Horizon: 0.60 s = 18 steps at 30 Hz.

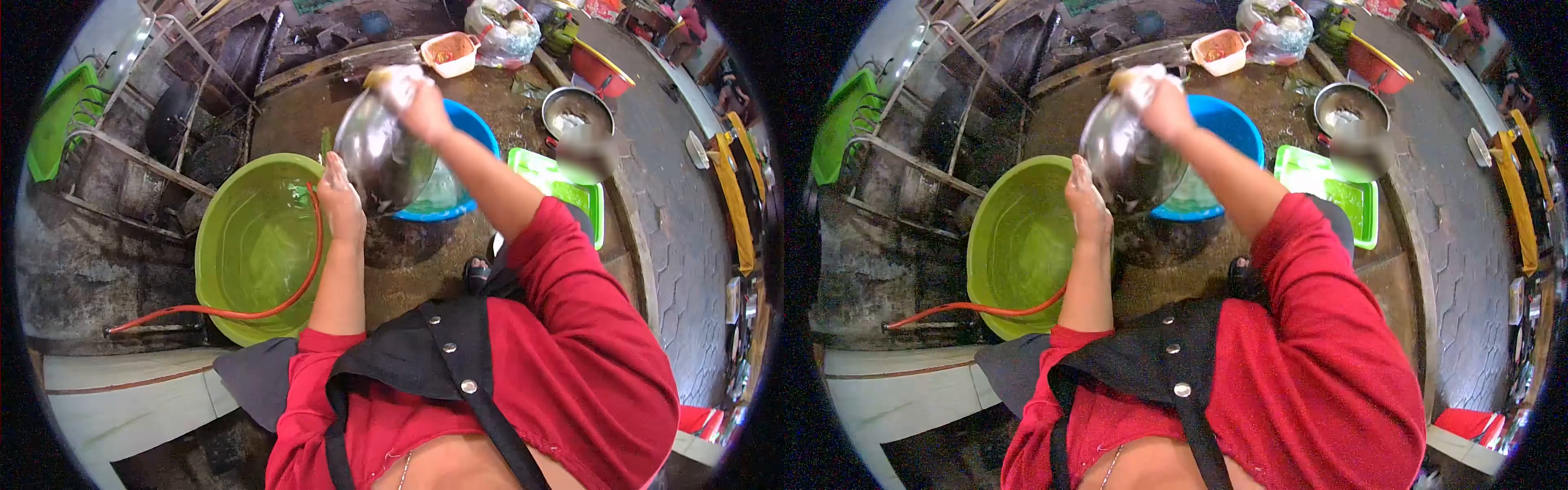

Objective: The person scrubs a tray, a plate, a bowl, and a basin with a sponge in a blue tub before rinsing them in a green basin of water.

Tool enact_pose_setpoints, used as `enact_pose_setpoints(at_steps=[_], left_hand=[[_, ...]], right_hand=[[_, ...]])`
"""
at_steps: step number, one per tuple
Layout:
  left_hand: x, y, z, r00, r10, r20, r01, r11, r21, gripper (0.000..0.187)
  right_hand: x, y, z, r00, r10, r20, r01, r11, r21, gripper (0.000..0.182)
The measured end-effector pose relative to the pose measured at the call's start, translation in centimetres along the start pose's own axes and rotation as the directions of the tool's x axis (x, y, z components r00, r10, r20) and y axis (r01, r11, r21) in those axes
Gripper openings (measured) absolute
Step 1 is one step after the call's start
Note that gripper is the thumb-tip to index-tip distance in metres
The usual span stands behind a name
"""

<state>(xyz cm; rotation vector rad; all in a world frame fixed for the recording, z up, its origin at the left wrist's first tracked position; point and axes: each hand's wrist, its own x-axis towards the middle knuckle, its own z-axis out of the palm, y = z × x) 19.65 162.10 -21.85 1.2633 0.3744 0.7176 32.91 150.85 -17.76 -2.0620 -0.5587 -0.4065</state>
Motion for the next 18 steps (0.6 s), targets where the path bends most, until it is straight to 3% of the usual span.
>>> enact_pose_setpoints(at_steps=[1, 3, 4, 5, 7, 8, 9, 11, 12, 13, 14, 15, 16, 17, 18], left_hand=[[-0.1, 0.6, 0.4, 0.999, 0.010, -0.049, -0.017, 0.990, -0.137, 0.052], [-0.3, 3.0, 0.6, 0.999, -0.028, 0.016, 0.030, 0.991, -0.132, 0.057], [0.0, 3.8, 1.2, 0.999, -0.039, -0.023, 0.032, 0.967, -0.251, 0.057], [0.4, 4.1, 1.6, 0.997, -0.054, -0.063, 0.027, 0.930, -0.367, 0.058], [1.2, 3.8, 1.6, 0.996, -0.087, 0.014, 0.084, 0.900, -0.428, 0.061], [1.9, 3.1, 1.9, 0.993, -0.113, 0.013, 0.106, 0.866, -0.489, 0.062], [2.6, 2.3, 2.2, 0.990, -0.140, 0.015, 0.125, 0.827, -0.548, 0.062], [3.5, 0.5, 2.9, 0.979, -0.199, -0.030, 0.156, 0.844, -0.513, 0.061], [3.7, -0.6, 3.3, 0.971, -0.234, 0.043, 0.219, 0.808, -0.547, 0.057], [4.0, -1.7, 3.9, 0.958, -0.261, 0.118, 0.280, 0.767, -0.578, 0.053], [4.8, -4.4, 3.9, 0.924, -0.368, 0.107, 0.369, 0.777, -0.510, 0.042], [4.4, -5.2, 4.4, 0.863, -0.438, 0.250, 0.504, 0.776, -0.379, 0.035], [3.5, -5.8, 4.0, 0.887, -0.390, 0.246, 0.417, 0.907, -0.065, 0.034], [2.4, -6.4, 3.4, 0.903, -0.341, 0.262, 0.277, 0.927, 0.255, 0.032], [2.5, -8.4, 2.4, 0.953, -0.123, 0.277, 0.009, 0.925, 0.379, 0.031]], right_hand=[[1.5, 1.7, -0.8, 0.991, 0.135, -0.021, -0.131, 0.984, 0.117, 0.039], [3.0, 5.4, -1.7, 0.992, 0.127, -0.024, -0.118, 0.968, 0.222, 0.037], [2.5, 6.5, -1.5, 0.968, 0.247, 0.043, -0.240, 0.866, 0.439, 0.036], [2.1, 6.2, -1.6, 0.967, 0.253, 0.042, -0.245, 0.864, 0.439, 0.036], [1.1, 5.4, -1.3, 0.856, 0.441, 0.271, -0.467, 0.430, 0.773, 0.034], [0.1, 3.3, -2.3, 0.845, 0.429, 0.319, -0.457, 0.269, 0.848, 0.028], [0.6, 3.7, -2.1, 0.843, 0.432, 0.319, -0.458, 0.266, 0.848, 0.028], [1.4, 4.6, -2.1, 0.907, 0.347, 0.238, -0.312, 0.175, 0.934, 0.024], [1.3, 3.7, -3.1, 0.971, 0.239, -0.025, -0.057, 0.329, 0.942, 0.020], [2.2, 2.9, -4.6, 0.918, 0.395, 0.035, -0.208, 0.405, 0.890, 0.024], [4.2, 4.6, -6.0, 0.929, 0.368, 0.034, -0.247, 0.550, 0.798, 0.029], [5.8, 6.7, -7.7, 0.939, 0.342, 0.040, -0.276, 0.678, 0.681, 0.034], [5.6, 5.5, -10.2, 0.974, 0.216, -0.066, -0.141, 0.811, 0.567, 0.027], [5.3, 4.5, -12.8, 0.986, 0.070, -0.150, 0.000, 0.906, 0.424, 0.021], [5.2, 6.3, -14.6, 0.982, 0.163, -0.098, -0.125, 0.942, 0.313, 0.029]])
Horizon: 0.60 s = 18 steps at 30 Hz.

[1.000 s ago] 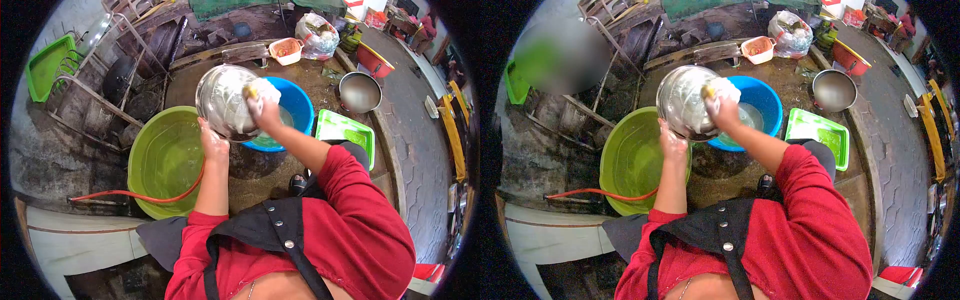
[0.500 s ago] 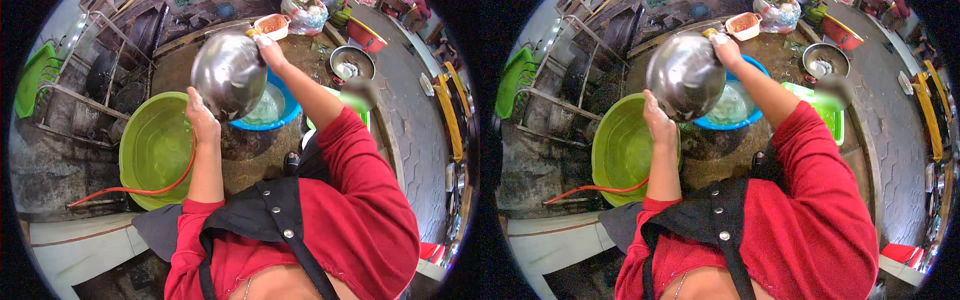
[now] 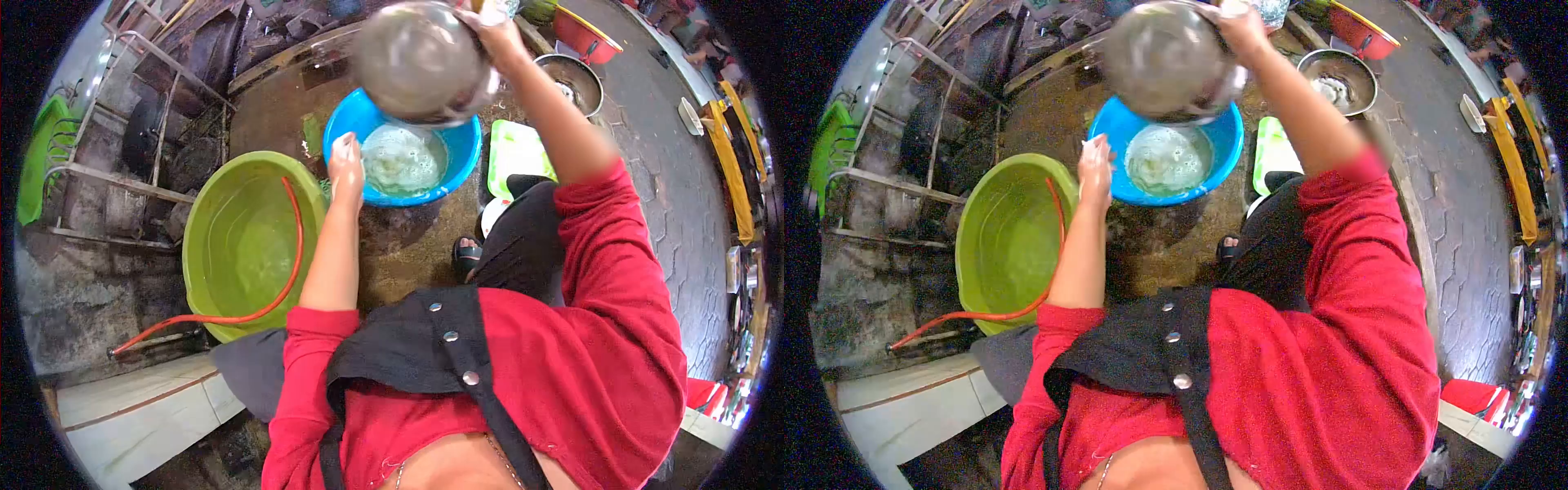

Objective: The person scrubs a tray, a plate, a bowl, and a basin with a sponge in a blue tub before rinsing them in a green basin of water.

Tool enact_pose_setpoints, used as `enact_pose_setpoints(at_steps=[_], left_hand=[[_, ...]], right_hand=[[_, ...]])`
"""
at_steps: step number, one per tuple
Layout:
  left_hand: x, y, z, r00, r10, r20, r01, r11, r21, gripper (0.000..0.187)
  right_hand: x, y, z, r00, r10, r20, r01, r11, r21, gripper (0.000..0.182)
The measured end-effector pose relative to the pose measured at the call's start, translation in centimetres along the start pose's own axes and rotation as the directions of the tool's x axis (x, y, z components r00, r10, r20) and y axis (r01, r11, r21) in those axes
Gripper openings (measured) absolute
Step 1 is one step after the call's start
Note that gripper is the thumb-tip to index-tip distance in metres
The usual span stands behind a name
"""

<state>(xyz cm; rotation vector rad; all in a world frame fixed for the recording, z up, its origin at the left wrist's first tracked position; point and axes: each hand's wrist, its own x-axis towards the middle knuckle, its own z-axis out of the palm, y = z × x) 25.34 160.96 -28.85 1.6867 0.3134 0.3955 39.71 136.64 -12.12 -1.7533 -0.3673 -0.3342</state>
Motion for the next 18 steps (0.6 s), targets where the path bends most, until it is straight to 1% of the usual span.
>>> enact_pose_setpoints(at_steps=[1, 2, 3, 4, 5, 6, 7, 8, 9, 10, 11, 13, 14, 15, 16, 17, 18], left_hand=[[0.1, -2.1, -0.8, 0.976, 0.215, -0.036, -0.204, 0.958, 0.203, 0.031], [-0.8, -1.5, -2.1, 0.954, 0.300, -0.029, -0.236, 0.804, 0.546, 0.030], [-1.5, -2.0, -3.2, 0.961, 0.270, -0.060, -0.182, 0.778, 0.601, 0.030], [-2.2, -2.1, -4.6, 0.943, 0.332, -0.019, -0.212, 0.644, 0.735, 0.031], [-3.4, -1.6, -5.4, 0.960, 0.269, -0.076, -0.122, 0.648, 0.752, 0.036], [-3.9, -2.7, -6.3, 0.965, 0.253, -0.073, -0.088, 0.572, 0.815, 0.041], [-4.3, -3.9, -7.1, 0.968, 0.238, -0.075, -0.053, 0.489, 0.871, 0.046], [-5.1, -3.5, -7.2, 0.968, 0.234, -0.090, -0.037, 0.490, 0.871, 0.046], [-6.0, -2.7, -7.2, 0.985, 0.160, -0.065, -0.009, 0.427, 0.904, 0.051], [-6.3, -2.3, -7.2, 0.995, 0.084, -0.048, 0.014, 0.360, 0.933, 0.056], [-6.2, -2.8, -7.3, 0.995, 0.082, -0.064, 0.031, 0.354, 0.935, 0.056], [-6.2, -3.9, -7.6, 0.998, 0.054, -0.025, 0.002, 0.377, 0.926, 0.061], [-6.2, -3.8, -7.4, 0.998, 0.057, -0.029, 0.004, 0.394, 0.919, 0.065], [-6.2, -3.8, -7.4, 0.998, 0.053, -0.037, 0.013, 0.392, 0.920, 0.065], [-6.0, -3.8, -7.3, 0.998, 0.055, -0.022, -0.003, 0.412, 0.911, 0.066], [-5.9, -3.7, -7.4, 0.998, 0.058, -0.009, -0.017, 0.430, 0.903, 0.068], [-5.8, -3.8, -7.4, 0.998, 0.056, -0.022, -0.004, 0.428, 0.904, 0.068]], right_hand=[[0.4, 1.8, -2.6, 0.994, 0.112, 0.007, -0.110, 0.984, -0.137, 0.039], [0.4, 4.6, -5.1, 0.999, 0.053, 0.007, -0.050, 0.970, -0.237, 0.043], [0.2, 8.3, -7.4, 1.000, -0.008, 0.014, 0.012, 0.943, -0.334, 0.047], [-0.6, 14.9, -9.7, 1.000, -0.026, 0.013, 0.029, 0.903, -0.428, 0.051], [-1.2, 19.5, -11.0, 0.999, -0.047, 0.019, 0.050, 0.855, -0.516, 0.055], [-4.4, 18.8, -10.8, 0.997, 0.071, 0.001, -0.053, 0.763, -0.645, 0.053], [-7.6, 17.9, -10.3, 0.983, 0.180, -0.031, -0.142, 0.642, -0.754, 0.052], [-9.8, 26.1, -12.3, 0.998, 0.001, 0.057, 0.042, 0.659, -0.751, 0.041], [-12.6, 26.5, -12.0, 0.994, 0.110, 0.002, -0.059, 0.555, -0.829, 0.035], [-15.0, 28.1, -12.6, 0.982, 0.186, 0.040, -0.062, 0.511, -0.858, 0.034], [-16.8, 29.5, -13.5, 0.980, 0.172, 0.105, -0.006, 0.545, -0.838, 0.034], [-19.5, 29.7, -13.8, 0.947, 0.316, 0.057, -0.107, 0.476, -0.873, 0.033], [-20.5, 31.0, -14.1, 0.916, 0.399, 0.029, -0.159, 0.431, -0.888, 0.034], [-21.5, 32.4, -14.1, 0.915, 0.401, 0.039, -0.152, 0.434, -0.888, 0.034], [-22.3, 34.1, -14.0, 0.932, 0.363, 0.015, -0.157, 0.438, -0.885, 0.033], [-22.4, 33.4, -13.2, 0.945, 0.326, -0.007, -0.160, 0.443, -0.882, 0.033], [-22.3, 32.9, -11.9, 0.935, 0.350, -0.060, -0.175, 0.306, -0.936, 0.032]])
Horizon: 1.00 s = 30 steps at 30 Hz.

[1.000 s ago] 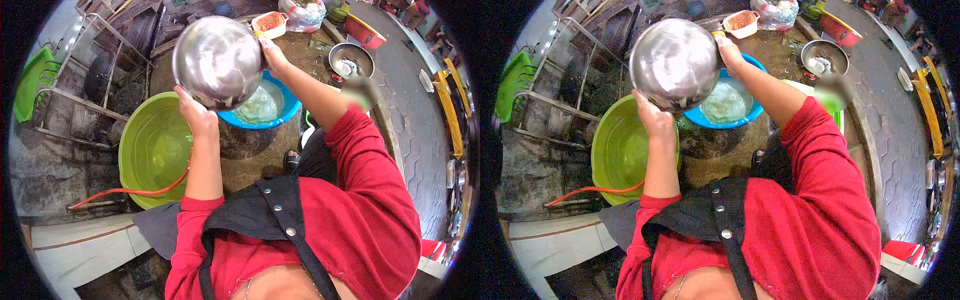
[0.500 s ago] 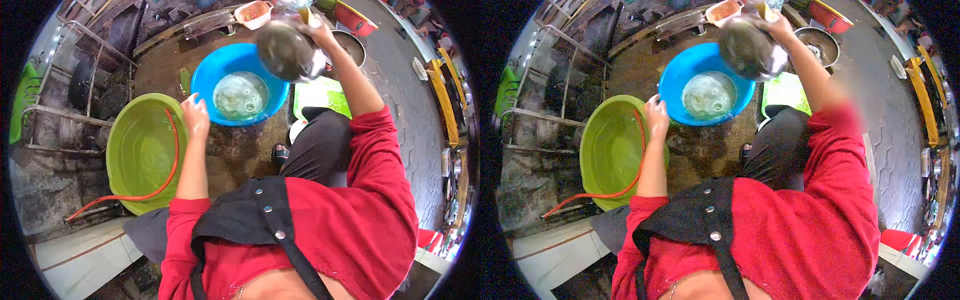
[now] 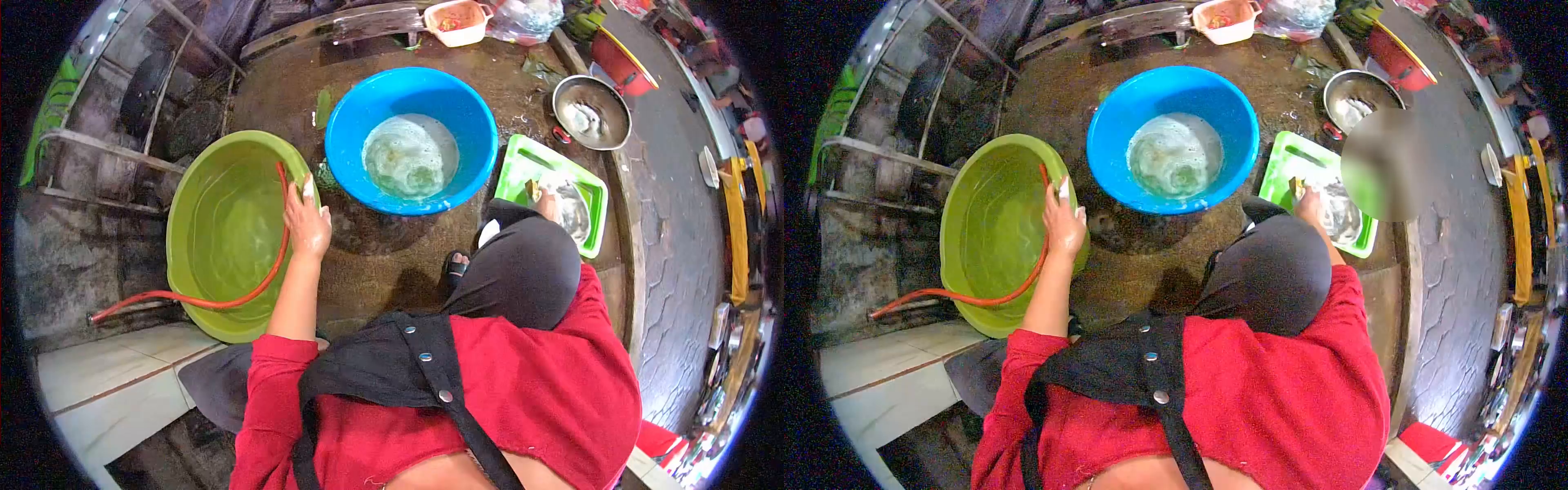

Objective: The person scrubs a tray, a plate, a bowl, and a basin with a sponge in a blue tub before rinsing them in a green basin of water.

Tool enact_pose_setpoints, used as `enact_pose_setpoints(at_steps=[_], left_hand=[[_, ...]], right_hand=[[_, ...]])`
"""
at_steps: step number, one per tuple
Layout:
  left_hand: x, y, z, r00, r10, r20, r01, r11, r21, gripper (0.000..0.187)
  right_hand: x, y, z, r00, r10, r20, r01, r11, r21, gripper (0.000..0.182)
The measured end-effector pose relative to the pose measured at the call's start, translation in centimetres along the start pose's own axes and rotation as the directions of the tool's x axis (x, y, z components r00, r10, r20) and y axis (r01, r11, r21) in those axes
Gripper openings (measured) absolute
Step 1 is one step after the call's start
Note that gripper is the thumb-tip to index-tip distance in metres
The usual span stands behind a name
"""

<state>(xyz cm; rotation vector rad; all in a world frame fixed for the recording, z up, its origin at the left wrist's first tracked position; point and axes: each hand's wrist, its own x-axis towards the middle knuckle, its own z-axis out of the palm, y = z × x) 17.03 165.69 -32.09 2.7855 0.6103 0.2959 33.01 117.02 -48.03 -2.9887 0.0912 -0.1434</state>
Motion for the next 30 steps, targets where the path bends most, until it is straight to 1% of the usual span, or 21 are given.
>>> enact_pose_setpoints(at_steps=[1, 2, 3, 4, 5, 7, 10, 11, 13, 15, 16, 18, 19, 20, 21, 22, 23, 24, 26, 27, 30], left_hand=[[0.0, -0.1, 0.0, 0.999, 0.029, -0.015, -0.029, 1.000, -0.003, 0.069], [-0.1, -0.2, 0.1, 0.998, 0.057, -0.027, -0.057, 0.998, -0.006, 0.070], [-0.2, -0.2, 0.2, 0.999, 0.041, -0.025, -0.041, 0.999, -0.005, 0.070], [-0.1, -0.3, 0.3, 0.998, 0.051, -0.029, -0.051, 0.999, -0.008, 0.070], [0.0, -0.3, 0.3, 0.998, 0.060, -0.035, -0.060, 0.998, -0.011, 0.071], [0.0, -0.2, 0.1, 0.998, 0.050, -0.045, -0.051, 0.999, -0.011, 0.071], [0.1, -0.2, 0.1, 0.998, 0.052, -0.033, -0.052, 0.998, -0.022, 0.070], [0.1, -0.1, 0.0, 0.999, 0.036, -0.015, -0.036, 0.999, -0.026, 0.069], [0.2, -0.4, 0.1, 0.998, 0.053, -0.025, -0.054, 0.998, -0.042, 0.068], [0.2, -0.4, 0.0, 0.999, 0.046, -0.019, -0.047, 0.998, -0.036, 0.066], [0.1, -0.5, 0.0, 0.999, 0.041, -0.019, -0.042, 0.999, -0.034, 0.066], [0.1, -0.3, -0.5, 0.999, 0.032, -0.005, -0.032, 0.998, -0.044, 0.065], [0.1, -0.6, -0.2, 0.999, 0.037, -0.018, -0.038, 0.997, -0.064, 0.066], [0.1, -0.7, -0.2, 0.999, 0.030, -0.019, -0.031, 0.997, -0.072, 0.066], [0.2, -0.7, -0.2, 0.999, 0.025, -0.021, -0.027, 0.996, -0.082, 0.066], [0.1, -0.8, -0.3, 0.999, 0.025, -0.027, -0.027, 0.996, -0.087, 0.067], [0.1, -0.8, -0.3, 0.999, 0.018, -0.035, -0.021, 0.996, -0.089, 0.067], [0.1, -0.9, -0.3, 1.000, 0.009, -0.014, -0.010, 0.995, -0.098, 0.067], [0.2, -1.1, -0.2, 1.000, 0.008, -0.004, -0.008, 0.995, -0.099, 0.065], [0.4, -1.3, 0.0, 1.000, 0.003, -0.012, -0.004, 0.995, -0.097, 0.065], [0.3, -1.4, 0.2, 1.000, -0.006, -0.029, 0.003, 0.991, -0.131, 0.067]], right_hand=[[0.2, -2.0, -0.5, 1.000, -0.014, 0.006, 0.014, 1.000, 0.001, 0.032], [0.4, -4.3, -1.4, 0.998, 0.063, 0.019, -0.066, 0.955, 0.290, 0.031], [1.0, -5.5, -1.6, 0.989, 0.135, 0.057, -0.144, 0.823, 0.550, 0.031], [2.8, -5.6, 0.0, 0.857, 0.157, 0.491, -0.487, 0.554, 0.675, 0.033], [2.8, -7.3, 0.1, 0.815, -0.034, 0.579, -0.575, 0.078, 0.814, 0.033], [1.9, -11.7, -3.2, 0.707, -0.213, 0.674, -0.706, -0.159, 0.690, 0.036], [2.4, -14.1, -3.5, 0.759, -0.115, 0.641, -0.651, -0.165, 0.741, 0.038], [3.1, -14.9, -3.9, 0.712, -0.079, 0.698, -0.700, -0.167, 0.694, 0.036], [4.5, -17.3, -5.4, 0.755, 0.036, 0.655, -0.655, 0.007, 0.755, 0.033], [8.5, -19.9, -5.3, 0.854, -0.079, 0.514, -0.517, -0.022, 0.856, 0.031], [8.8, -23.0, -9.0, 0.914, -0.143, 0.380, -0.372, 0.081, 0.925, 0.031], [10.5, -29.2, -12.3, 0.951, -0.274, 0.145, -0.125, 0.086, 0.988, 0.031], [14.1, -31.0, -10.2, 0.940, -0.314, 0.136, -0.037, 0.301, 0.953, 0.033], [11.7, -35.4, -15.3, 0.940, -0.317, 0.127, 0.024, 0.431, 0.902, 0.036], [13.0, -38.8, -14.6, 0.935, -0.348, 0.070, 0.096, 0.436, 0.895, 0.040], [12.4, -43.0, -16.1, 0.946, -0.299, 0.126, 0.110, 0.660, 0.743, 0.043], [11.3, -46.6, -16.9, 0.910, -0.401, 0.101, 0.230, 0.695, 0.681, 0.048], [10.7, -49.8, -16.8, 0.864, -0.482, -0.144, 0.484, 0.717, 0.502, 0.049], [8.6, -55.3, -17.4, 0.812, -0.565, -0.144, 0.566, 0.705, 0.427, 0.033], [7.1, -57.6, -17.5, 0.823, -0.560, -0.100, 0.531, 0.693, 0.488, 0.028], [2.7, -61.8, -17.5, 0.705, -0.706, -0.073, 0.673, 0.632, 0.385, 0.033]])
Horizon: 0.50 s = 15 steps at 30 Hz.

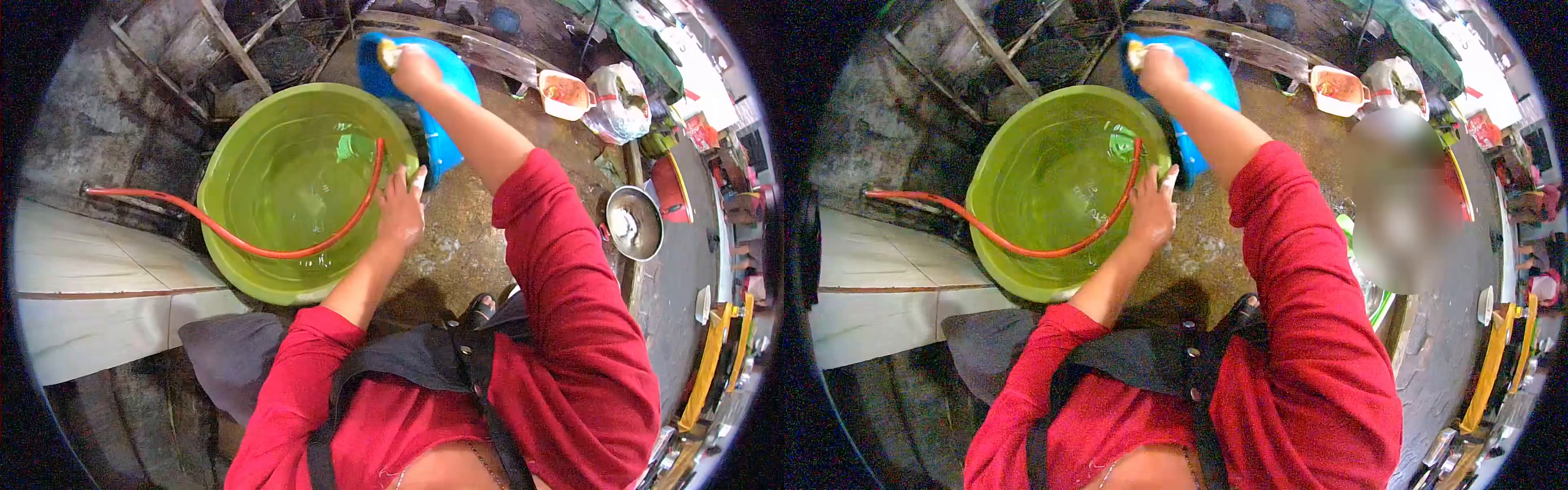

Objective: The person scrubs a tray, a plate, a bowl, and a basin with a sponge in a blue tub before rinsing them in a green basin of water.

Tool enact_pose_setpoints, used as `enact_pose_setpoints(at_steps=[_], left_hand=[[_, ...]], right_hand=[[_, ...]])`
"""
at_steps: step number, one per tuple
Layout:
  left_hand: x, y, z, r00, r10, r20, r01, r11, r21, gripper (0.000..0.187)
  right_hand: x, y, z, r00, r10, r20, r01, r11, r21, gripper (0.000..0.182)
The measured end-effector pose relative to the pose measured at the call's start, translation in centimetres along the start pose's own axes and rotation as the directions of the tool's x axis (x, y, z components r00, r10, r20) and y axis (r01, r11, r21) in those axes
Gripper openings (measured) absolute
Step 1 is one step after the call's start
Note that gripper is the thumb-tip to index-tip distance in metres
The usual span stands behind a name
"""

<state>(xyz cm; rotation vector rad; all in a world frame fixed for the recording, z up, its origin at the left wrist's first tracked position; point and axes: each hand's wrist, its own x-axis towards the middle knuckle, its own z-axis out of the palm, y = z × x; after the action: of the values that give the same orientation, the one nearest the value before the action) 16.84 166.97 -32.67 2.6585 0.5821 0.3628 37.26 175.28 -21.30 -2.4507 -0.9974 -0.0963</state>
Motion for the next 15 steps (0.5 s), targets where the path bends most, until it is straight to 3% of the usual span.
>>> enact_pose_setpoints(at_steps=[2, 4, 5, 7, 11, 15], left_hand=[[-0.1, -0.1, -0.3, 1.000, -0.010, 0.020, 0.010, 1.000, -0.010, 0.065], [0.0, -0.1, -0.5, 0.999, -0.019, 0.047, 0.021, 0.999, -0.035, 0.063], [-0.1, -0.2, -0.5, 0.999, -0.022, 0.046, 0.023, 0.999, -0.039, 0.063], [-0.2, -0.2, -0.6, 1.000, -0.021, 0.020, 0.022, 0.997, -0.073, 0.062], [0.0, 0.0, -0.6, 1.000, -0.028, -0.003, 0.028, 0.997, -0.066, 0.062], [0.5, -0.2, -0.2, 0.987, 0.012, -0.160, -0.032, 0.992, -0.124, 0.059]], right_hand=[[-1.2, -2.3, 0.5, 0.998, -0.026, 0.056, 0.027, 0.999, -0.026, 0.036], [-1.9, -3.1, 1.4, 0.946, -0.309, 0.095, 0.320, 0.938, -0.135, 0.034], [-2.1, -3.0, 2.0, 0.945, -0.311, 0.099, 0.322, 0.937, -0.137, 0.034], [-2.6, -2.6, 2.9, 0.882, -0.471, 0.000, 0.464, 0.868, -0.176, 0.020], [-3.1, 1.2, 0.3, 0.896, -0.442, 0.039, 0.437, 0.864, -0.250, 0.028], [-4.3, 7.7, -4.8, 0.993, -0.121, 0.004, 0.120, 0.982, -0.146, 0.041]])
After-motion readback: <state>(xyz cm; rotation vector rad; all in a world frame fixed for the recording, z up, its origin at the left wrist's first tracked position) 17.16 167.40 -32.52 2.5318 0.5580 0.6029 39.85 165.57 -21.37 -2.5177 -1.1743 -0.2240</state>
